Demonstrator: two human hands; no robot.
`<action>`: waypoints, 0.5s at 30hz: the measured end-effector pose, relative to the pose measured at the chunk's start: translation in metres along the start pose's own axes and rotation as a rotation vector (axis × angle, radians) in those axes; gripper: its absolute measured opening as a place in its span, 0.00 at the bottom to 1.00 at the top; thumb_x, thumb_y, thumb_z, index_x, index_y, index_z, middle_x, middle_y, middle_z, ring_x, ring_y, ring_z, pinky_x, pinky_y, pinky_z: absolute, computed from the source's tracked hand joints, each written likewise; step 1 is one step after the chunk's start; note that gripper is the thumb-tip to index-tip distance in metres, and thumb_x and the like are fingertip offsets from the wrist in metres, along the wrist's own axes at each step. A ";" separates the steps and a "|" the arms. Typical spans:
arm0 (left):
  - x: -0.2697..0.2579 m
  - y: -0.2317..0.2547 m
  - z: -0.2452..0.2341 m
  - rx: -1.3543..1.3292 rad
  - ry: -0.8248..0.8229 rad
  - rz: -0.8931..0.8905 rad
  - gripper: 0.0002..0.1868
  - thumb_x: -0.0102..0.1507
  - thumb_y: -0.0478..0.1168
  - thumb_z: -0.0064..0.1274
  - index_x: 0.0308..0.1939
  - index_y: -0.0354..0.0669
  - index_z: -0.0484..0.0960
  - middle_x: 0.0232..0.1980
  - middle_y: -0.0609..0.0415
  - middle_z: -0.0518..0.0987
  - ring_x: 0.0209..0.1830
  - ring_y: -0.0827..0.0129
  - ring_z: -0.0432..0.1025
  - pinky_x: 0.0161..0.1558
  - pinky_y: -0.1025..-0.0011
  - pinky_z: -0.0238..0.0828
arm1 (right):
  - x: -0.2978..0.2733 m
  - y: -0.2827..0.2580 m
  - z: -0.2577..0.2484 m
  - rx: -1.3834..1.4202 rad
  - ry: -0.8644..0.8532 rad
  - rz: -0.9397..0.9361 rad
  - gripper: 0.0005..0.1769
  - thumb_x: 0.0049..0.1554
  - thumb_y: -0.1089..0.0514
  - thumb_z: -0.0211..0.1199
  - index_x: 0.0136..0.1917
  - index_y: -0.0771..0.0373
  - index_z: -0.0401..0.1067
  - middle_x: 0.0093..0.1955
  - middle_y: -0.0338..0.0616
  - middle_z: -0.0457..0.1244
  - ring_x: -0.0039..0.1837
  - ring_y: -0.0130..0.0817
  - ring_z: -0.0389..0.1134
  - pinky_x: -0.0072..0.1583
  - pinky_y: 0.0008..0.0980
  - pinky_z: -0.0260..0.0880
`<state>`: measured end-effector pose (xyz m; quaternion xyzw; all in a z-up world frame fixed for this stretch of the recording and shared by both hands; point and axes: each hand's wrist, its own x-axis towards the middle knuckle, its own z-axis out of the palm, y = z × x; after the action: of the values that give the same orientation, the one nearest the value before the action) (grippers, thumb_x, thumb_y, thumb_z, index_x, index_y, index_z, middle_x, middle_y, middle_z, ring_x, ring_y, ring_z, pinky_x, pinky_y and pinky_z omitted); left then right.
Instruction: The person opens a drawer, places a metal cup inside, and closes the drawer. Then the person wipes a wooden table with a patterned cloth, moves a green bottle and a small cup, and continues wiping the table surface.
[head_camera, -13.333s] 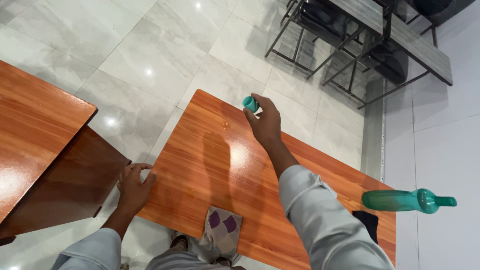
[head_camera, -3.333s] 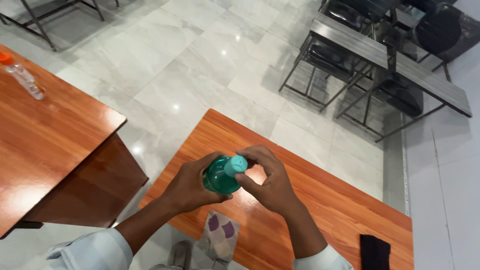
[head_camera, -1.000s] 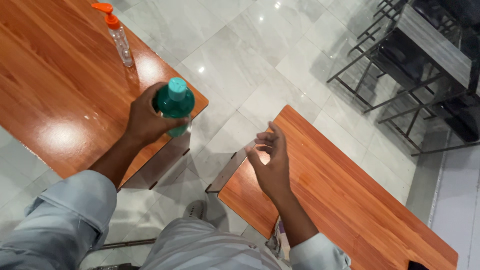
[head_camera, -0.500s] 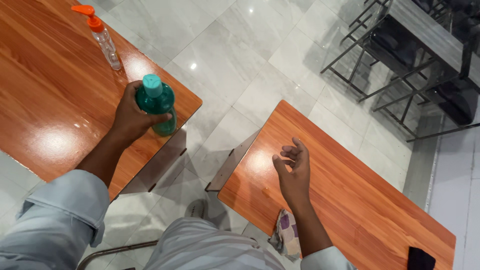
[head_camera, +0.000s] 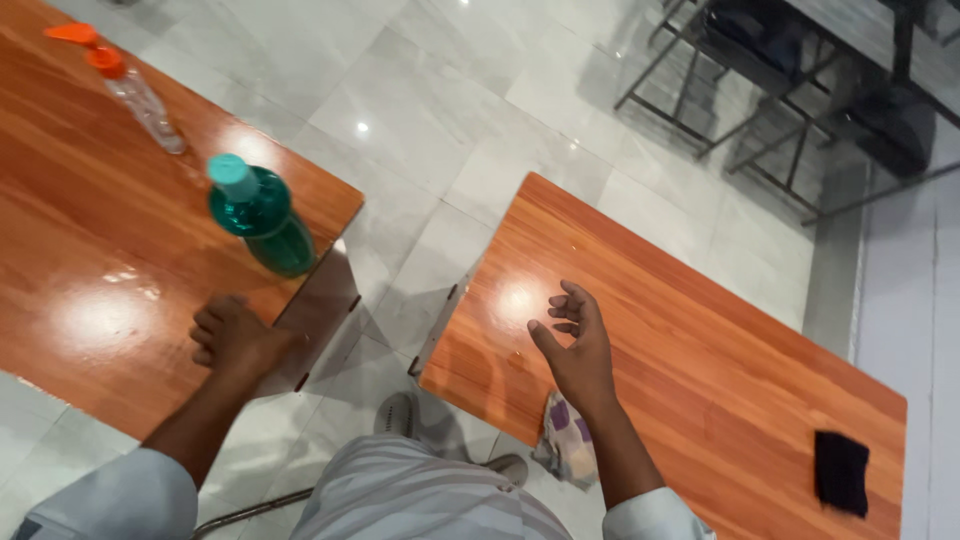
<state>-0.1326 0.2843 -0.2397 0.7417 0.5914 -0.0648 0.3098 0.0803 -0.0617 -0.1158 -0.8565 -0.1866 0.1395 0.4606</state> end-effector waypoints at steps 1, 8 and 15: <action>-0.007 -0.001 0.012 0.055 -0.073 0.010 0.61 0.42 0.51 0.78 0.70 0.38 0.57 0.70 0.37 0.59 0.71 0.43 0.51 0.65 0.44 0.52 | -0.005 0.006 -0.006 -0.002 0.013 0.005 0.39 0.55 0.57 0.70 0.75 0.60 0.58 0.63 0.45 0.63 0.63 0.34 0.66 0.62 0.36 0.69; -0.077 0.063 0.072 -0.218 -0.703 0.422 0.24 0.57 0.52 0.63 0.49 0.39 0.80 0.46 0.52 0.78 0.47 0.64 0.73 0.50 0.63 0.70 | -0.041 0.047 -0.059 -0.004 0.179 0.119 0.35 0.56 0.55 0.69 0.74 0.61 0.61 0.61 0.44 0.64 0.65 0.34 0.66 0.62 0.37 0.70; -0.147 0.164 0.111 -0.128 -0.959 0.671 0.20 0.63 0.51 0.57 0.51 0.43 0.76 0.47 0.54 0.77 0.46 0.70 0.73 0.48 0.69 0.72 | -0.106 0.104 -0.105 -0.062 0.210 0.261 0.30 0.55 0.52 0.70 0.67 0.63 0.69 0.60 0.44 0.66 0.64 0.35 0.68 0.62 0.37 0.70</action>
<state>0.0051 0.0837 -0.1973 0.7559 0.1210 -0.2555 0.5905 0.0492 -0.2388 -0.1394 -0.8971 -0.0291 0.1020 0.4289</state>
